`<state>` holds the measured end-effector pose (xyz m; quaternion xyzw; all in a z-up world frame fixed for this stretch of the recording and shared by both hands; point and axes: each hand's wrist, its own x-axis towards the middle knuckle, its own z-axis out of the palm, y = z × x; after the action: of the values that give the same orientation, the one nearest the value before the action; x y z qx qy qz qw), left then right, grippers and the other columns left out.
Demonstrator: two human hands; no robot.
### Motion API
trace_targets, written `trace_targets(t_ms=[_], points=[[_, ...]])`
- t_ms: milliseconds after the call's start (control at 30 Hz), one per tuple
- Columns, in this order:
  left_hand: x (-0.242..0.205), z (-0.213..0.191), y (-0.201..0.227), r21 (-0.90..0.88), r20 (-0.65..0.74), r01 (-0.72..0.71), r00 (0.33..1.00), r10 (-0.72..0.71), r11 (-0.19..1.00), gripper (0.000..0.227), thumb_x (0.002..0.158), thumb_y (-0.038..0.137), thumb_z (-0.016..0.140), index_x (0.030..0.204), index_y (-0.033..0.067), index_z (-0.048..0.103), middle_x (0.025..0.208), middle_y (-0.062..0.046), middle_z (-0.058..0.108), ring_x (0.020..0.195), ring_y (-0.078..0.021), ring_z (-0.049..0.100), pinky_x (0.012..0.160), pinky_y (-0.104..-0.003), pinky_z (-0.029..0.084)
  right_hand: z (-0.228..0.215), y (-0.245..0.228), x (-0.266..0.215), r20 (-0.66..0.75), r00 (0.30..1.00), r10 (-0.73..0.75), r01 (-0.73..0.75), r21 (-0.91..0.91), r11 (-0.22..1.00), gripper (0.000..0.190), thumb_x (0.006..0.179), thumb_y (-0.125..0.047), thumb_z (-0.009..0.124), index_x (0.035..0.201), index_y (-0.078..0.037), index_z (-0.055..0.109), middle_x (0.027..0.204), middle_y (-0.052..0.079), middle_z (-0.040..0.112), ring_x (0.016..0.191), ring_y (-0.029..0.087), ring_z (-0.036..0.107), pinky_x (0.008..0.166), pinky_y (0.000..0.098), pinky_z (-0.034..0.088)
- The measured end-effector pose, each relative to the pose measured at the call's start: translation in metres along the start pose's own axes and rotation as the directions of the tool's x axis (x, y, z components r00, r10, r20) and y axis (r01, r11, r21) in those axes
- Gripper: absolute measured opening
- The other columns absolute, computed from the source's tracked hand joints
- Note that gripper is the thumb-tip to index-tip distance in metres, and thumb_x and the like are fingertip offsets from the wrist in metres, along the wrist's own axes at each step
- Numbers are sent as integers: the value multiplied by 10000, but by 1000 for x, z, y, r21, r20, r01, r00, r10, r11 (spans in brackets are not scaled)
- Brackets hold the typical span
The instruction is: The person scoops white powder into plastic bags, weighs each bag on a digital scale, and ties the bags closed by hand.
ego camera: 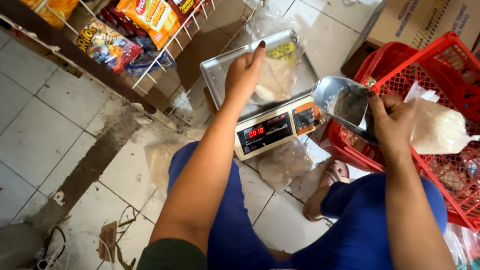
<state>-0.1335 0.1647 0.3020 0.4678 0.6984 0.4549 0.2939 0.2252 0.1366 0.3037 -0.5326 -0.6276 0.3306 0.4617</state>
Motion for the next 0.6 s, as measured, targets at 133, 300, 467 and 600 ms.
trace_targets(t_ms=[133,300,467,600], points=[[-14,2,1,202,84,8,996,-25,979,720,1013,659,380,722,71,679,717,-169,671,739,-372,656,713,-486,479,-6,-6,-4,85,994,-65,88,-311,946,377,1063,-253,696,801,18,692,712,125,639,619,195,605,589,363,461],[-72,42,-4,346,156,-239,968,195,907,509,1026,494,373,1111,146,735,888,-195,716,820,-444,653,723,-556,488,-7,-8,-20,255,959,126,67,-632,772,380,968,-401,637,868,-55,757,787,192,699,717,353,681,693,489,521],[-141,86,-39,215,243,-92,969,38,972,459,969,503,548,977,75,715,858,-144,738,828,-367,716,735,-500,554,-5,12,-44,437,837,330,113,-727,677,348,891,-421,636,995,-129,793,903,186,735,860,394,709,793,522,548],[-166,122,-114,457,307,-28,943,-129,889,559,758,528,752,981,24,659,967,-214,714,924,-405,696,793,-497,549,18,58,-67,475,737,481,148,-807,572,379,862,-443,668,1030,-129,796,1074,197,743,1006,389,715,908,518,549]])
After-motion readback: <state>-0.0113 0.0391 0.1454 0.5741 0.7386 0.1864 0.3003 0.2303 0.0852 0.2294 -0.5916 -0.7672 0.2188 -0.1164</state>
